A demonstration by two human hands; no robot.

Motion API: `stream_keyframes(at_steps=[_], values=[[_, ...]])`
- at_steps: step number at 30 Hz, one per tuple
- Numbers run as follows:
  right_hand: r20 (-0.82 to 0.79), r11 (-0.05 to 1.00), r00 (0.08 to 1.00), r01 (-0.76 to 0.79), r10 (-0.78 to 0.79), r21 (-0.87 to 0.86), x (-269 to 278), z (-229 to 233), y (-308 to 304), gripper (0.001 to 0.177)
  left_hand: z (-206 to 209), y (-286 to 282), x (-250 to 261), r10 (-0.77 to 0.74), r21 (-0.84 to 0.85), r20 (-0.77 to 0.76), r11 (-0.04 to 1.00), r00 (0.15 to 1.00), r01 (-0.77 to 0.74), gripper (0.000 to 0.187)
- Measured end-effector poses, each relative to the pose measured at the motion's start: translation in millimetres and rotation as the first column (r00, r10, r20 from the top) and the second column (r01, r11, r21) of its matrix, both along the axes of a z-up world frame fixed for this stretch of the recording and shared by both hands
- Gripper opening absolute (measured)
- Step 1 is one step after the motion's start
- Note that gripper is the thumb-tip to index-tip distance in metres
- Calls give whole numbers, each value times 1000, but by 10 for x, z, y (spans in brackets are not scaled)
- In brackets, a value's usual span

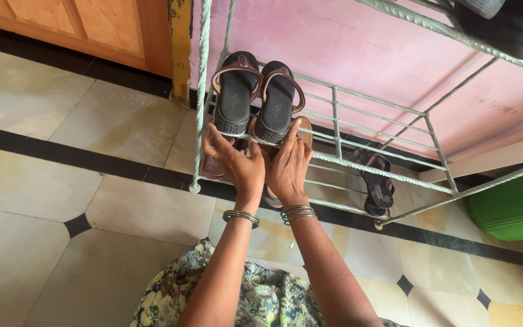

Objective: The person organizes a collection of sandals and flip-flops on a two-tier metal shoe rack. They pick up pairs, align them, and place them neatly on the shelves.

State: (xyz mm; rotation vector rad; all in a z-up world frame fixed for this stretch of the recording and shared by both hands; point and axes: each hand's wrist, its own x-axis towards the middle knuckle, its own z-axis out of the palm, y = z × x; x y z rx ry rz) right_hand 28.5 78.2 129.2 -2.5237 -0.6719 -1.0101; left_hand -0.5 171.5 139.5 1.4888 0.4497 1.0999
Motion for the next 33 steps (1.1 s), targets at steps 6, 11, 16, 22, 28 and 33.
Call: stream_keyframes(at_steps=[6, 11, 16, 22, 28, 33], values=[[-81, 997, 997, 15, -21, -73, 20, -50, -107, 97, -195, -173, 86, -82, -124, 31, 989, 996, 85, 90], [-126, 988, 991, 22, -41, -151, -25, -11, -193, 93, -550, -390, 234, -19, 112, -31, 993, 999, 22, 63], [-61, 974, 995, 62, -77, -218, -212, -57, -326, 82, -818, -509, 390, -280, -61, -309, 959, 909, 275, 70], [-91, 997, 993, -66, 70, 42, -484, -408, -527, 84, -1110, -668, 492, -448, -62, -502, 871, 739, 487, 58], [-365, 936, 929, 69, 67, 346, -479, -991, -658, 72, -1299, -735, 599, -400, 33, -511, 875, 761, 482, 55], [-441, 920, 895, 109, 74, 375, -414, -1356, -706, 65, -1299, -746, 589, -408, 39, -518, 867, 752, 497, 51]])
